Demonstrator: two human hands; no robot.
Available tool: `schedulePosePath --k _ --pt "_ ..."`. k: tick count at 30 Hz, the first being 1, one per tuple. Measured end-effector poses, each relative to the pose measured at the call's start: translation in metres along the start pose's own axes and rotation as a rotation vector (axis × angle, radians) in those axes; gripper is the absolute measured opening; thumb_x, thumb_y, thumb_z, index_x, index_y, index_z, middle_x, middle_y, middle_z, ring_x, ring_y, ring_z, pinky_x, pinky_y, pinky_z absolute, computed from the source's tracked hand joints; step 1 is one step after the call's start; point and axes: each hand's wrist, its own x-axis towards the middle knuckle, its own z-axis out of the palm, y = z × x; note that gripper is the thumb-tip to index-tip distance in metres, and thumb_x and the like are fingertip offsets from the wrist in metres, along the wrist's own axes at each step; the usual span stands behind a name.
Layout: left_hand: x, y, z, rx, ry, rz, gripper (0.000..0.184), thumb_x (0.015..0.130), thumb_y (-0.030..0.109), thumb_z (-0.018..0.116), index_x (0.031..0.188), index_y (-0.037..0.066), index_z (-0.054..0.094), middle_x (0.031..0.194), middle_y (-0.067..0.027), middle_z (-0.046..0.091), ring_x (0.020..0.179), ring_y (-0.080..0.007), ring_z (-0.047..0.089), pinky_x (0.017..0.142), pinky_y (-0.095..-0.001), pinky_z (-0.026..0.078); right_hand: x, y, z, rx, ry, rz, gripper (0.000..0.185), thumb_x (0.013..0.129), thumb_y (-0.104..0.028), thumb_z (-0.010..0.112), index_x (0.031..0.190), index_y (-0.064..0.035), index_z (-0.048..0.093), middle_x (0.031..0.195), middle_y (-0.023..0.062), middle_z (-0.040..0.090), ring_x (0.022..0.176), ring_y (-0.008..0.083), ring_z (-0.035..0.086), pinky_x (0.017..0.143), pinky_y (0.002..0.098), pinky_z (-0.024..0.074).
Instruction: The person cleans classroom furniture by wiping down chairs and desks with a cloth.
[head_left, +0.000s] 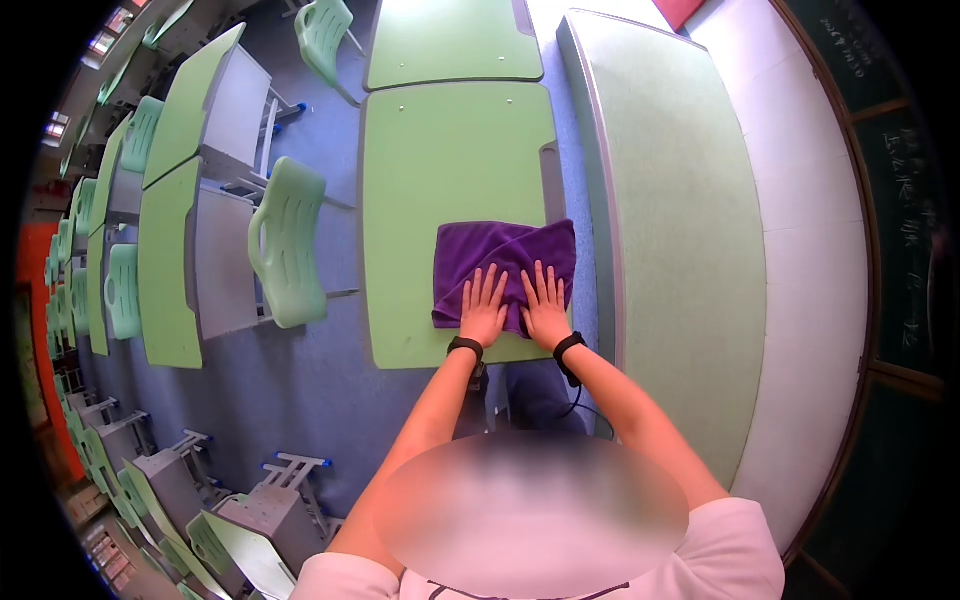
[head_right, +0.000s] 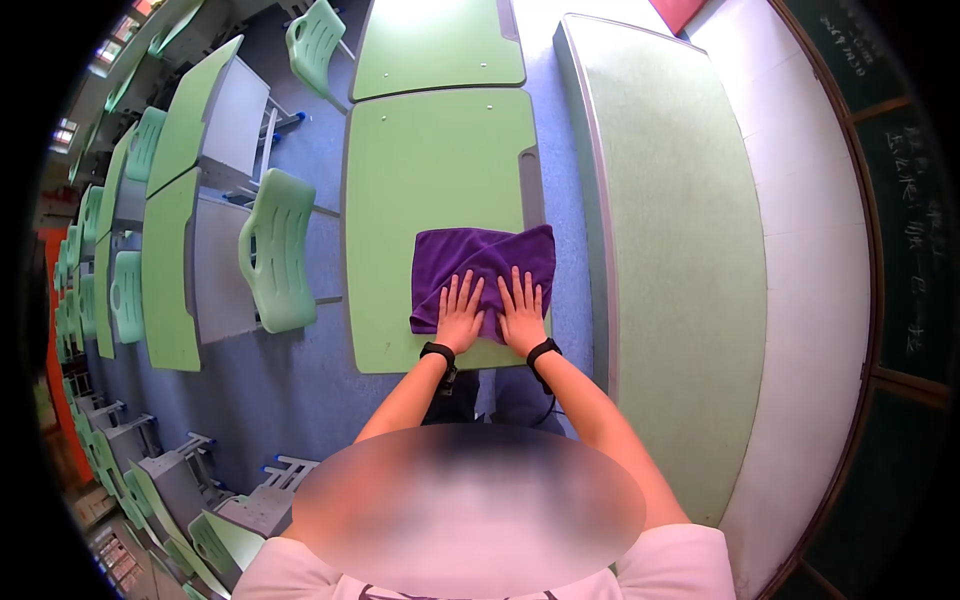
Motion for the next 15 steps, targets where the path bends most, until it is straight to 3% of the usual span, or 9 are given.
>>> schedulePosePath --k 6,15 --pt "-0.055 -0.030 -0.018 -0.021 0.025 0.020 0.069 0.092 0.027 0.054 0.153 0.019 0.023 0.161 -0.0059 0.014 0.148 -0.0297 0.010 0.119 -0.0467 0.011 -0.018 -0.046 0.027 -0.017 -0.003 -0.014 0.078 0.090 -0.024 0.057 0.154 -0.0073 0.014 0.159 0.0227 0.001 0.146 0.0462 0.003 0.115 0.0597 0.0069" --pt "-0.117 -0.069 -0.049 -0.011 0.089 -0.139 0.067 0.092 0.025 0.053 0.153 0.019 0.025 0.160 -0.0052 0.017 0.148 -0.0286 0.013 0.119 -0.0446 0.012 -0.011 -0.115 0.057 -0.070 0.004 -0.128 0.081 0.087 -0.029 0.060 0.153 -0.0091 0.018 0.160 0.0209 0.005 0.146 0.0440 0.005 0.115 0.0592 0.0070"
